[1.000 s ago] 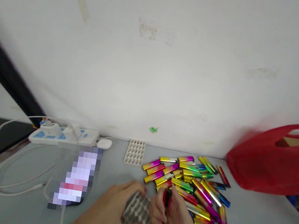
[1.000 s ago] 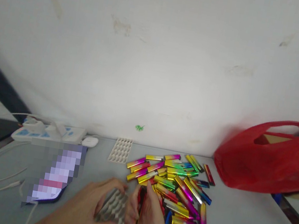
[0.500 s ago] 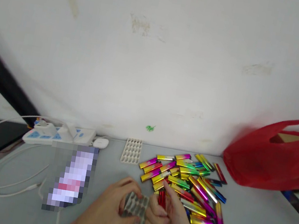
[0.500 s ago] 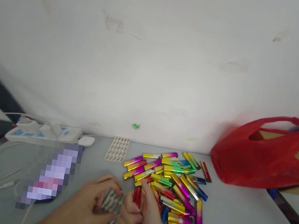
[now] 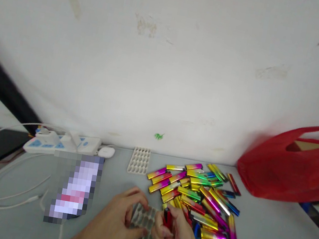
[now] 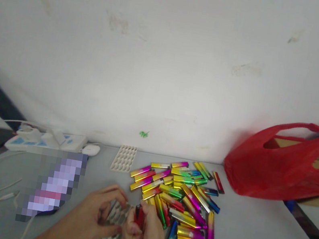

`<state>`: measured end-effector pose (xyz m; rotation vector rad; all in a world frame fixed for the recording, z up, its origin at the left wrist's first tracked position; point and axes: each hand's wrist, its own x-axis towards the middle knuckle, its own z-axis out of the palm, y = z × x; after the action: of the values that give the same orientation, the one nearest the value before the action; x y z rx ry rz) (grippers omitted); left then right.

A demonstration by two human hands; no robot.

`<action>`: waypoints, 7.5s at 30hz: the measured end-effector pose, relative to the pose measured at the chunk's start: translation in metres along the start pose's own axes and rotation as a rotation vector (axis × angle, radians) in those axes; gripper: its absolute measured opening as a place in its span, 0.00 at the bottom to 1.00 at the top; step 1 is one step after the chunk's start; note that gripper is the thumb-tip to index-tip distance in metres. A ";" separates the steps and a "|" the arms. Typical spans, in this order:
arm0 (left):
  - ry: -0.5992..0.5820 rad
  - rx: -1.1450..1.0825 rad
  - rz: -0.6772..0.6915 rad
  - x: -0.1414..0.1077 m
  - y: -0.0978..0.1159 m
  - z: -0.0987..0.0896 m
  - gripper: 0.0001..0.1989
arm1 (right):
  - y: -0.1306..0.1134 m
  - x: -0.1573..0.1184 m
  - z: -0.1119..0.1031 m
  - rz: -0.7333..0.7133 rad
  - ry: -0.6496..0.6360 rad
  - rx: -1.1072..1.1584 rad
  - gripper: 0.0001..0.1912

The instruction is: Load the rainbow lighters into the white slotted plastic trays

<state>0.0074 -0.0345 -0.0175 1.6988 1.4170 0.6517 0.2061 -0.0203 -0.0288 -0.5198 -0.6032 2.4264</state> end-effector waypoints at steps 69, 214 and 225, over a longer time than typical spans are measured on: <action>0.107 -0.031 -0.101 0.000 -0.002 0.001 0.18 | -0.005 -0.004 0.010 0.032 0.032 -0.036 0.34; 0.180 -0.003 -0.029 0.003 -0.012 -0.017 0.07 | -0.029 -0.025 -0.002 -0.342 0.609 -1.798 0.06; 0.179 -0.051 -0.040 0.004 -0.017 -0.014 0.08 | -0.052 -0.027 0.005 -0.234 0.301 -0.274 0.25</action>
<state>-0.0127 -0.0267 -0.0247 1.6008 1.5408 0.8268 0.2467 -0.0005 0.0088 -0.8575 -0.8186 2.0072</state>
